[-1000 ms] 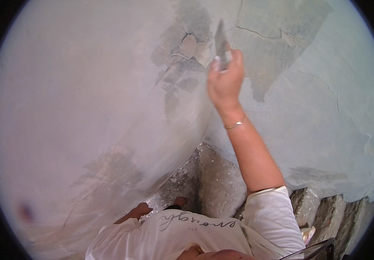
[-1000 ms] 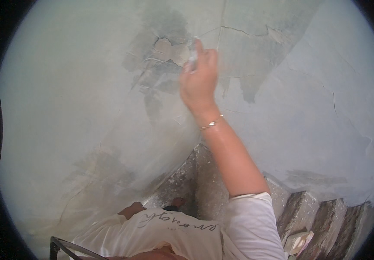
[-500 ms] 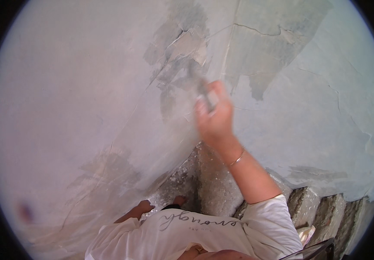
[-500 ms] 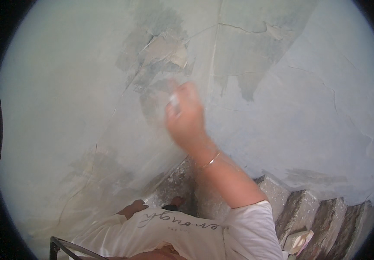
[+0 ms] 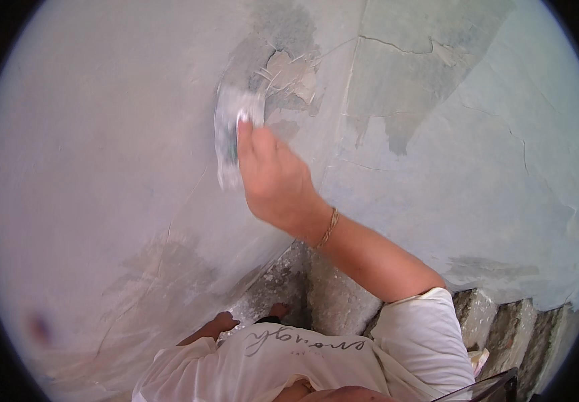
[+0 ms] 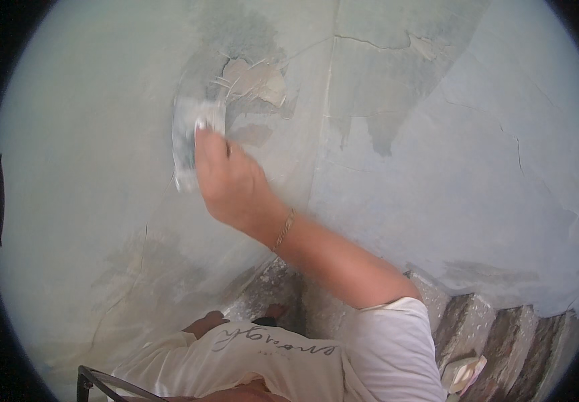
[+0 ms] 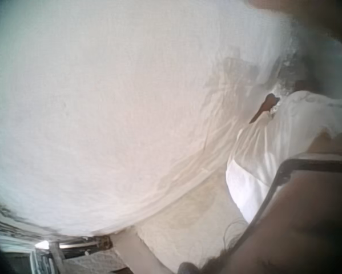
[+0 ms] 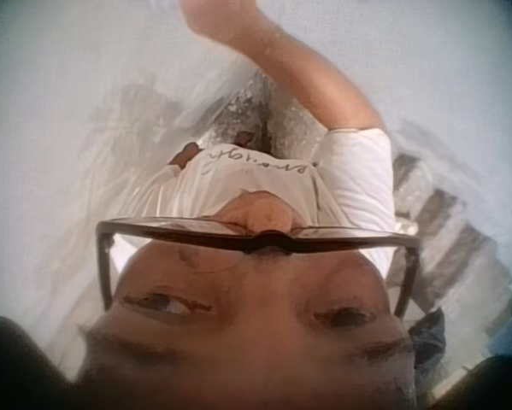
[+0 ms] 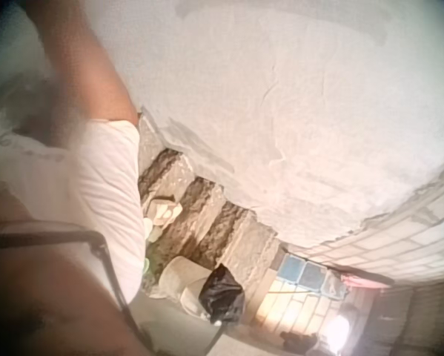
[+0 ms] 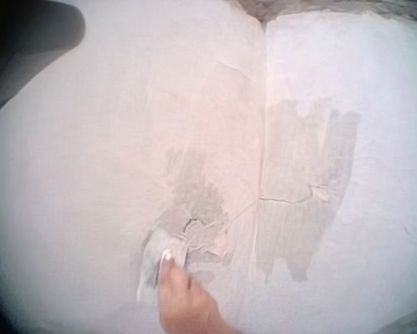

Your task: The person patches cracks in a wall with a spatula and applies primer or paint to the surface using a brush.

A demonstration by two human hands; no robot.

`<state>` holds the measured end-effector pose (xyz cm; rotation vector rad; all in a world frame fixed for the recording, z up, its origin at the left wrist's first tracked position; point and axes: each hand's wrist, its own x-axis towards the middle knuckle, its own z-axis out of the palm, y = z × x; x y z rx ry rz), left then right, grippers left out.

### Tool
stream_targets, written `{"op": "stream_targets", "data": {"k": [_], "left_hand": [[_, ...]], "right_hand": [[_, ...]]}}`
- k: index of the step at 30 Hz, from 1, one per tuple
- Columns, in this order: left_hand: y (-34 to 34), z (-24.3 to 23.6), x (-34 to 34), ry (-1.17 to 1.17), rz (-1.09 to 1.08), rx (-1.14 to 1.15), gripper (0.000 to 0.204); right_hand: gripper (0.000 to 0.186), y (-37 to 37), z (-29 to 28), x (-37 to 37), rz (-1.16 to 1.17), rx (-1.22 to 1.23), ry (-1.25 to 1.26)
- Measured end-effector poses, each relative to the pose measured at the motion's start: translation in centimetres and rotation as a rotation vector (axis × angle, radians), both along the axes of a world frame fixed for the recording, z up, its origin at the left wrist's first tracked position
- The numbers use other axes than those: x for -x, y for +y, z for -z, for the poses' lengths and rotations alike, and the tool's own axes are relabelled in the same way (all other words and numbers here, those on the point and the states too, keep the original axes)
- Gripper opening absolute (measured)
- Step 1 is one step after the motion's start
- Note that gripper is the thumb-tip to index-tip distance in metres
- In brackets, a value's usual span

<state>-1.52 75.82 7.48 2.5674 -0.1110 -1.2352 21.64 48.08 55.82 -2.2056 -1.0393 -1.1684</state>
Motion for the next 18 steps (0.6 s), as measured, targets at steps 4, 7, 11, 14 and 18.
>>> {"op": "stream_targets", "data": {"k": [4,7,11,14,18], "left_hand": [[0.0,0.0,-0.1,-0.057,-0.017,0.016,0.062],[0.1,0.1,-0.3,0.047,0.002,0.000,0.063],[-0.3,-0.8,-0.6,0.130,0.000,-0.053,0.064],[-1.0,-1.8,-0.7,0.031,0.048,-0.017,0.061],[-1.0,-1.9,-1.0,-0.007,-0.024,0.009,0.061]], "right_hand": [[0.046,-3.5,2.6,1.6,-0.046,-0.051,0.300],[0.032,-6.0,3.3,0.1,0.012,-0.488,0.491],[0.008,-8.9,2.1,-4.8,0.041,-0.987,0.933],[0.008,-9.5,0.9,-5.8,0.027,-1.046,1.064],[0.016,-5.2,-0.4,-4.5,0.093,-0.815,0.871]]}}
